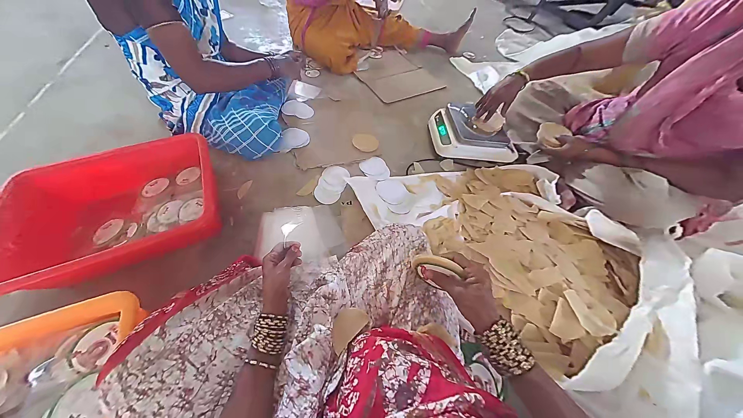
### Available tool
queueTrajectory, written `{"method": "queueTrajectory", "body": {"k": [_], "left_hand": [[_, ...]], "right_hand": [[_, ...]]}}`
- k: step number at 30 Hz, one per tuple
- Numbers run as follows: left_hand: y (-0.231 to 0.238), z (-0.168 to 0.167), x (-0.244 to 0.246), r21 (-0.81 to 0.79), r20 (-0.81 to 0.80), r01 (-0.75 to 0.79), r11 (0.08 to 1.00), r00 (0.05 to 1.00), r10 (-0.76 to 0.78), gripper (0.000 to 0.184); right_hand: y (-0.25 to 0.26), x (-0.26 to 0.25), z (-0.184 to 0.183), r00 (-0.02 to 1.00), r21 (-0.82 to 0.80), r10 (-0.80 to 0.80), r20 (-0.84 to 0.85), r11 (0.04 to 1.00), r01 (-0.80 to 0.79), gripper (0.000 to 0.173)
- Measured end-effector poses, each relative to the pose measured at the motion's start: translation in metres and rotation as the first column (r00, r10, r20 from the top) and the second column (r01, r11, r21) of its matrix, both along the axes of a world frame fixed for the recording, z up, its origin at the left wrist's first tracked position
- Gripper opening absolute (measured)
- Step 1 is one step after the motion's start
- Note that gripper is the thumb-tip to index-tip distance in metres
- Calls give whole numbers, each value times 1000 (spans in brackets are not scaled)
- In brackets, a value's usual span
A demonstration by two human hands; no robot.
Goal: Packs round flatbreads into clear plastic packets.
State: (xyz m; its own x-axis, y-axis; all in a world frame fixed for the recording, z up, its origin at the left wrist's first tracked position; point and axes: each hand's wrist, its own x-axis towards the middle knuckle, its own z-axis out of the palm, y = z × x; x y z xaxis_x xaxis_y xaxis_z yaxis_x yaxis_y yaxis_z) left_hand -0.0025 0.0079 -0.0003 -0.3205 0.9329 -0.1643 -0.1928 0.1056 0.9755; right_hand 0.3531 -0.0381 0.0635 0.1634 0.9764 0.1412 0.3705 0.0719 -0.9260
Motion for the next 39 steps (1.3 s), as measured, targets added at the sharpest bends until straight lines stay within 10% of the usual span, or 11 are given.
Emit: {"method": "queueTrajectory", "body": {"k": [4,9,20,25,30,39], "left_hand": [[-1,0,-1,-1,-11,-5,1000,1000,5,11],[0,1,1,2,-7,-3,1000,1000,3,11],[1,2,3,104,-55,-13,995,998,18,8],[0,2,3,88,-71,-16,996,997,22,8],[0,3,3,99,-85,-6,995,996,15,7],[-1,5,8,131,-209,30,991,978,-2,5]], "right_hand": [[-2,-5,10,965,135,-5,-261,990,41,26],[0,3,7,996,-14,-65,56,998,66,35],[1,8,-7,992,174,-72,103,983,53,18],[-2,1,8,984,202,-4,-178,979,41,24],[1,5,10,989,-67,37,144,997,-28,35],[-1,9,15,904,-60,164,396,986,-153,38]]}}
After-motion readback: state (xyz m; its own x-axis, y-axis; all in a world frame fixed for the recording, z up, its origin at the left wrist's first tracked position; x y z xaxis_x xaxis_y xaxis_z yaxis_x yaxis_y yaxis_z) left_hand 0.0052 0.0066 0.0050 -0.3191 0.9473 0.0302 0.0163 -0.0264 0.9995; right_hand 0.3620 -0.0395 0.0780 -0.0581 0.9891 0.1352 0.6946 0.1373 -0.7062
